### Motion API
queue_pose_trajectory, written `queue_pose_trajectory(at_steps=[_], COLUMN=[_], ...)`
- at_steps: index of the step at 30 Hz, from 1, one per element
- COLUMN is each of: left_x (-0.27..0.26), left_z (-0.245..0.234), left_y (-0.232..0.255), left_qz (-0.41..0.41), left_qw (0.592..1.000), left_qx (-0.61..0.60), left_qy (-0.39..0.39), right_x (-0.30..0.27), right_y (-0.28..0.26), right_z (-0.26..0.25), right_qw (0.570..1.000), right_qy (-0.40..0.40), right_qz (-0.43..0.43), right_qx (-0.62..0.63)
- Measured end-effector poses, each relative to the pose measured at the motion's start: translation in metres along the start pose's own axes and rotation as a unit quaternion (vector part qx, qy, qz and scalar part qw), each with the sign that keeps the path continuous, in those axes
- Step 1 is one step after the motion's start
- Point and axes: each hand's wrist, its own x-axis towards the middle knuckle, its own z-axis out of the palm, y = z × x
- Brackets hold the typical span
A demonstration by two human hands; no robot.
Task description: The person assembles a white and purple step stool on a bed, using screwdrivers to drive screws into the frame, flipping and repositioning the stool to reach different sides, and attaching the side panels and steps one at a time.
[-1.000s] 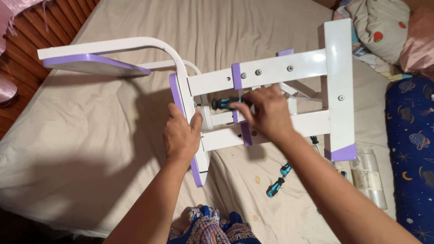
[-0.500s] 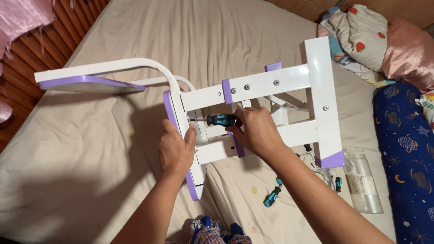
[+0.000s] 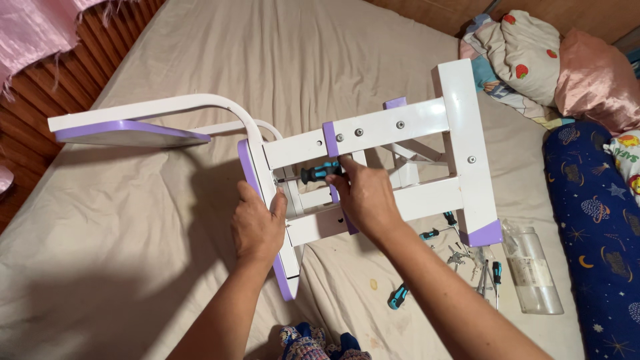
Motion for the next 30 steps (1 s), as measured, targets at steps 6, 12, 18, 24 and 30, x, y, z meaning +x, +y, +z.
queue_pose_trajectory(at_steps=[6,12,18,24,30], left_x=[0.000,0.000,-0.001,-0.001,-0.002], left_z=[0.002,0.002,0.003,0.004,0.001], left_y=[-0.001,-0.003,-0.002,0.003,0.005], left_qz=[0.002,0.013,-0.006,0.004,-0.008], left_qw=[1.000,1.000,1.000,1.000,1.000], left_qx=[0.007,0.006,0.014,0.015,0.016], left_qy=[-0.005,0.009,-0.002,0.007,-0.001], right_x=[-0.005,-0.004,-0.005,-0.004,0.000], right_y=[-0.011,-0.007,0.006,0.010,0.011], right_z=[-0.004,0.001,0.010,0.014,0.026], right_qw=[0.995,0.991,0.995,0.989,0.991], right_qy=[0.022,-0.022,0.010,0.019,0.021], right_qz=[0.038,0.117,0.004,0.018,0.025], right_qx=[0.091,0.064,-0.095,-0.145,-0.129])
